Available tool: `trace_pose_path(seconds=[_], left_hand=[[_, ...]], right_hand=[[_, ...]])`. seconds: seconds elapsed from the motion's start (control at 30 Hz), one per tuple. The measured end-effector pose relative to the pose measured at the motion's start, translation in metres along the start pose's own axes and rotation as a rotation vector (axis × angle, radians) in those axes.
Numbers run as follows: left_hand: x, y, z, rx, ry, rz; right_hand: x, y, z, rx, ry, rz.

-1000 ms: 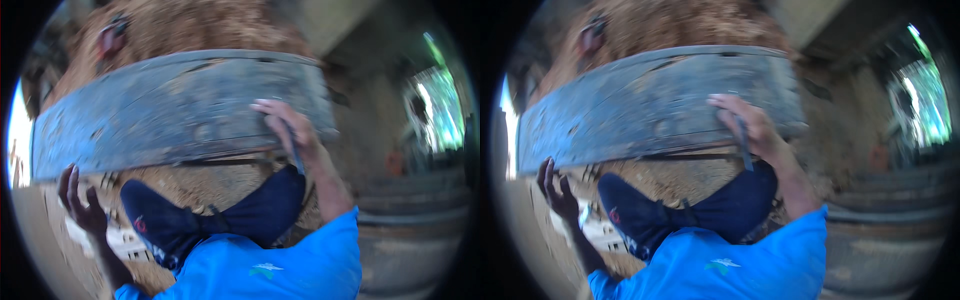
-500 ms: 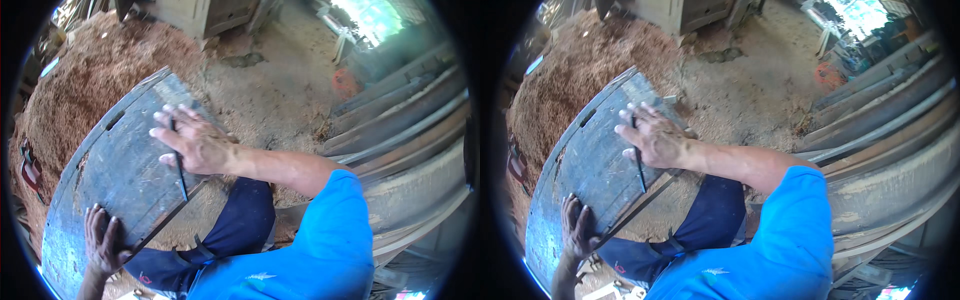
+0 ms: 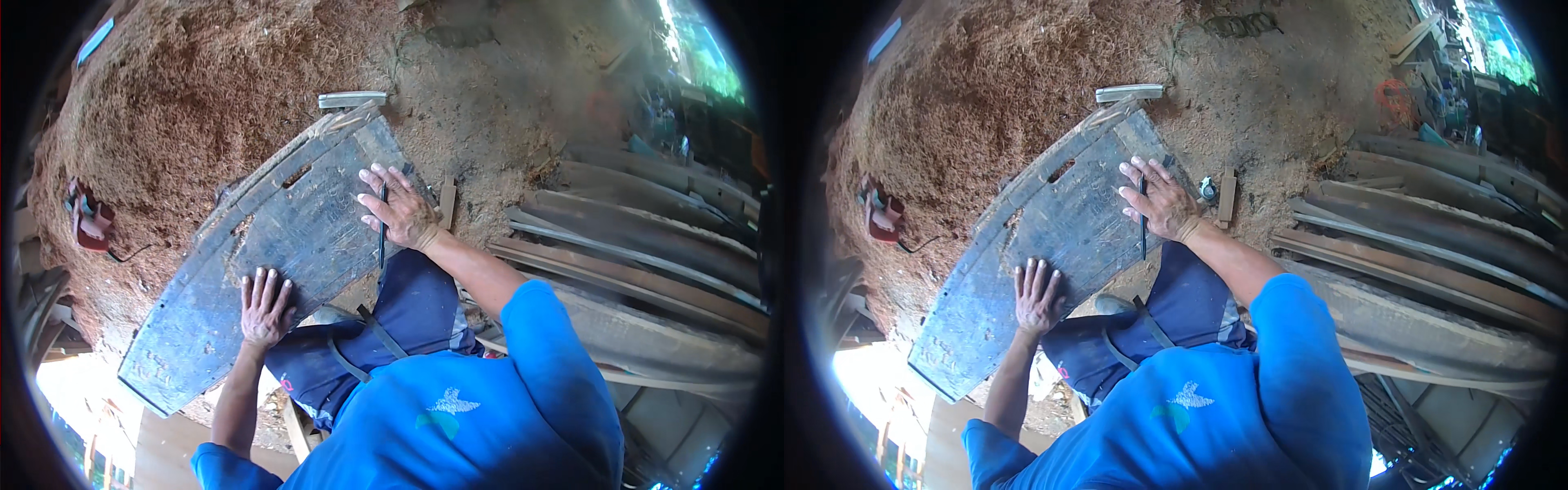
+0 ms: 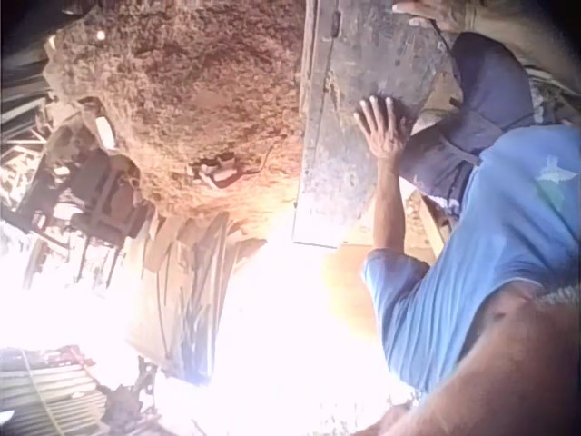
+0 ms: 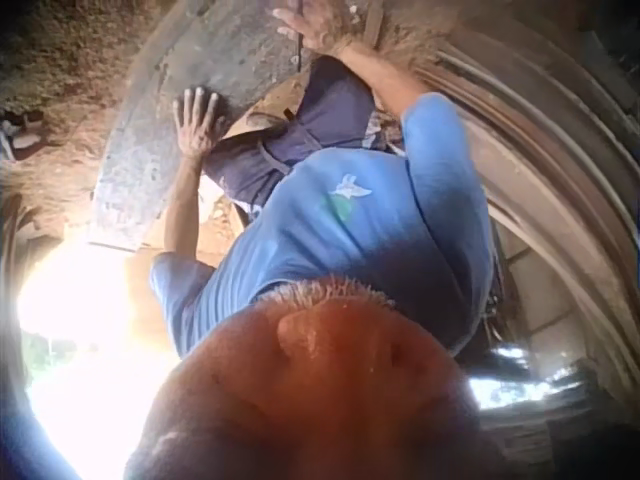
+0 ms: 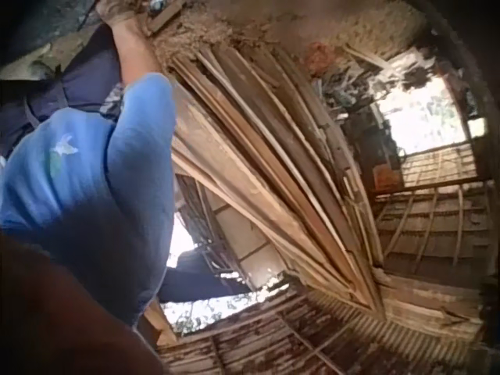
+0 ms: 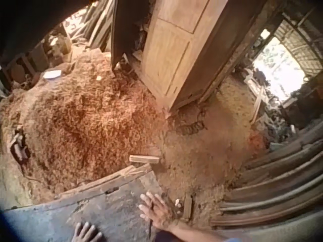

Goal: The person uses a try square and a pen to mark lines on wooden planks, then uses a marking gauge to scribe lines, and finally fits pieces of wood together by hand.

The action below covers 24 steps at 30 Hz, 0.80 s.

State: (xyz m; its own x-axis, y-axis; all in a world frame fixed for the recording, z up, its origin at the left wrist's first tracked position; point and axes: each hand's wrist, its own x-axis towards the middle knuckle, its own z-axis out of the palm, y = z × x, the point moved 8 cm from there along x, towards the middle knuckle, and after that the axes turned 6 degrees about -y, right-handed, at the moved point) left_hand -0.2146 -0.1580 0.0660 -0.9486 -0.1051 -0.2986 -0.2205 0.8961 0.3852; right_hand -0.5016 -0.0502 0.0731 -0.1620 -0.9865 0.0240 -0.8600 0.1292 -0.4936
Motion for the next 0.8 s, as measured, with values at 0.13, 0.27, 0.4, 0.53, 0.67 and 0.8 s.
trace_pose_path(seconds=[0.13, 0.27, 0.4, 0.53, 0.67, 0.8], left_hand=[[0.003, 0.003, 0.001, 0.003, -0.019, 0.005], [0.0, 0.004, 0.008, 0.033, -0.022, 0.033], [-0.001, 0.006, 0.013, 0.06, -0.042, 0.026], [-0.001, 0.005, 0.016, 0.078, -0.052, 0.038], [0.001, 0.004, 0.019, 0.103, -0.036, 0.033], [0.004, 0.005, 0.015, 0.107, 0.013, 0.059]], right_hand=[[0.002, 0.005, 0.0, 0.021, -0.006, 0.017], [-0.005, 0.007, 0.004, 0.017, -0.019, 0.049], [-0.005, 0.005, 0.008, 0.024, -0.013, 0.05], [-0.008, 0.007, 0.007, 0.049, -0.01, 0.07], [-0.01, 0.014, 0.011, 0.083, 0.008, 0.083], [-0.008, 0.02, 0.006, 0.129, 0.006, 0.089]])
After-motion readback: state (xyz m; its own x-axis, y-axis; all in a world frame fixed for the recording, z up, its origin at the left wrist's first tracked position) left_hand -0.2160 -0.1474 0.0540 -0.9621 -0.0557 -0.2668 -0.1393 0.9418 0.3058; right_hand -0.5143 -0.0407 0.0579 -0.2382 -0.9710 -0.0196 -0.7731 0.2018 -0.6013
